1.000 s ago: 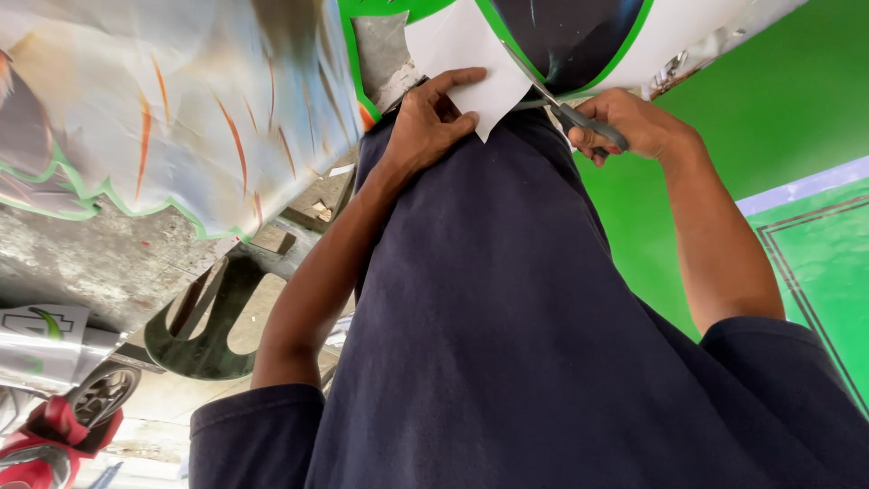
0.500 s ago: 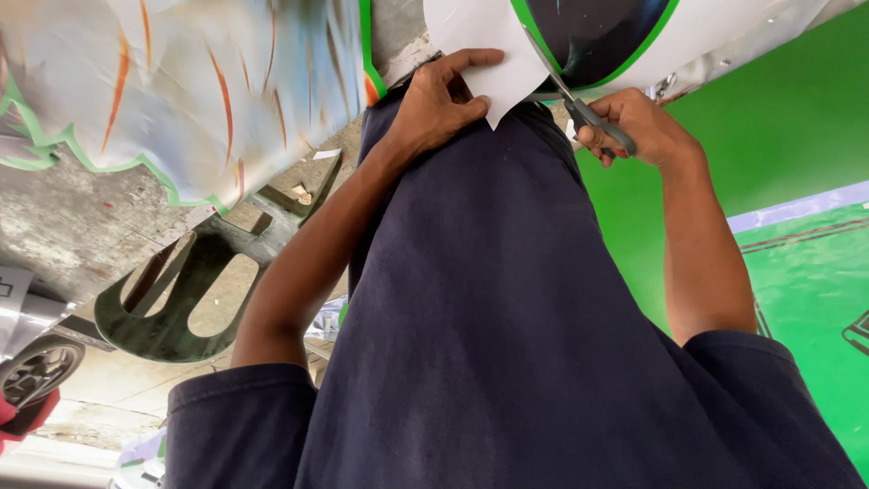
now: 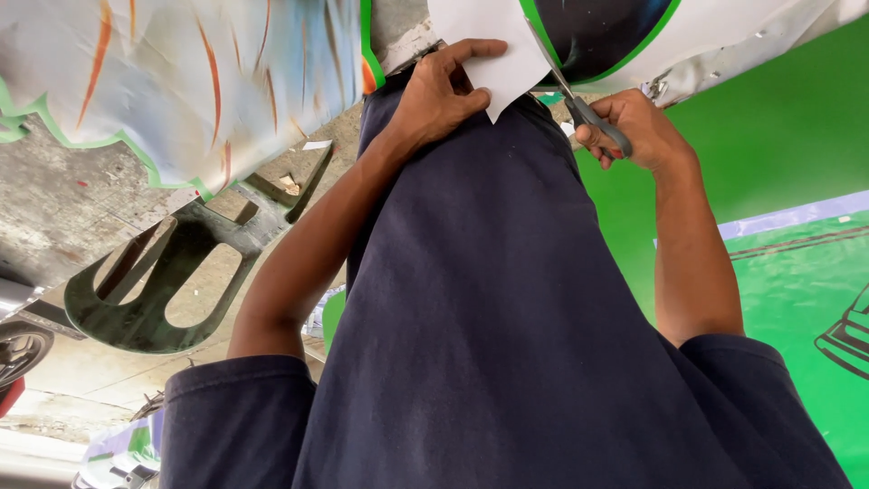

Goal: Using scissors to cut out a large printed eagle graphic from a vinyl sheet along its outline.

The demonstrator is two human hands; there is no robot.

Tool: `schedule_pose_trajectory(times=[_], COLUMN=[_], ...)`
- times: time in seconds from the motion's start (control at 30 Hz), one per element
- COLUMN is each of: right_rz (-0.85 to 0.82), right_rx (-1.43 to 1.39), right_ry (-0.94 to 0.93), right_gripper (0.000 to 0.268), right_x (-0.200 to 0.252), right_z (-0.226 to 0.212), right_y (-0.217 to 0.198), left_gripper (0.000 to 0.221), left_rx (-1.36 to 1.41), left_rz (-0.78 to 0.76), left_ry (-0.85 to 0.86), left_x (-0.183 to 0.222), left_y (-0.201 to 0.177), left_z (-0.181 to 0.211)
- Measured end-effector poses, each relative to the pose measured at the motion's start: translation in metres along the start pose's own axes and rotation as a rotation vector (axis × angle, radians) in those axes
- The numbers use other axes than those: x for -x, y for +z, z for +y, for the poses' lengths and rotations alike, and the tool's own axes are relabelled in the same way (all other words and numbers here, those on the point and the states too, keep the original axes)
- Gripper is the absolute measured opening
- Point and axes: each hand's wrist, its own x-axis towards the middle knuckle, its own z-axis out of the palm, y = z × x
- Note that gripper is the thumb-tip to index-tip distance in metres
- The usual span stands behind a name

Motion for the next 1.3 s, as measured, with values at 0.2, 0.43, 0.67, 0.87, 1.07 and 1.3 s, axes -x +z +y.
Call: schedule_pose_trajectory(times=[0.2, 0.43, 0.67, 0.87, 1.07, 1.3], right_rz=[-0.017, 0.027, 0.032, 0.061, 0.069, 0.051], right_rx=[-0.036, 0.042, -0.007, 0.035, 0.045, 0.006], right_ry=[-0.070, -0.019, -0.027, 0.003, 0.020, -0.015], right_gripper=[0.052, 0.048, 0.042, 0.039, 0.035, 0.046], right_x=[0.002, 0.006, 0.004, 0.006, 0.004, 0.005], right_z=[0.002, -0.006, 0.000, -0.008, -0.007, 0.000], right_y=[0.005, 0.008, 0.012, 0.010, 0.011, 0.018], left_gripper=[0.061, 0.059, 0.059, 0.060, 0.061, 0.060], left_rx=[0.008, 0.025, 0.045, 0.032, 0.005, -0.006], left_rz=[-0.004, -0.012, -0.012, -0.015, -0.012, -0.025], left_ry=[-0.025, -0.039, -0.033, -0.049, -0.076, -0.086], left_x=[-0.001, -0.001, -0.002, -0.003, -0.003, -0.004], left_y=[0.001, 0.001, 0.001, 0.001, 0.000, 0.000], left_z=[-0.002, -0.001, -0.003, -0.002, 0.001, -0.002])
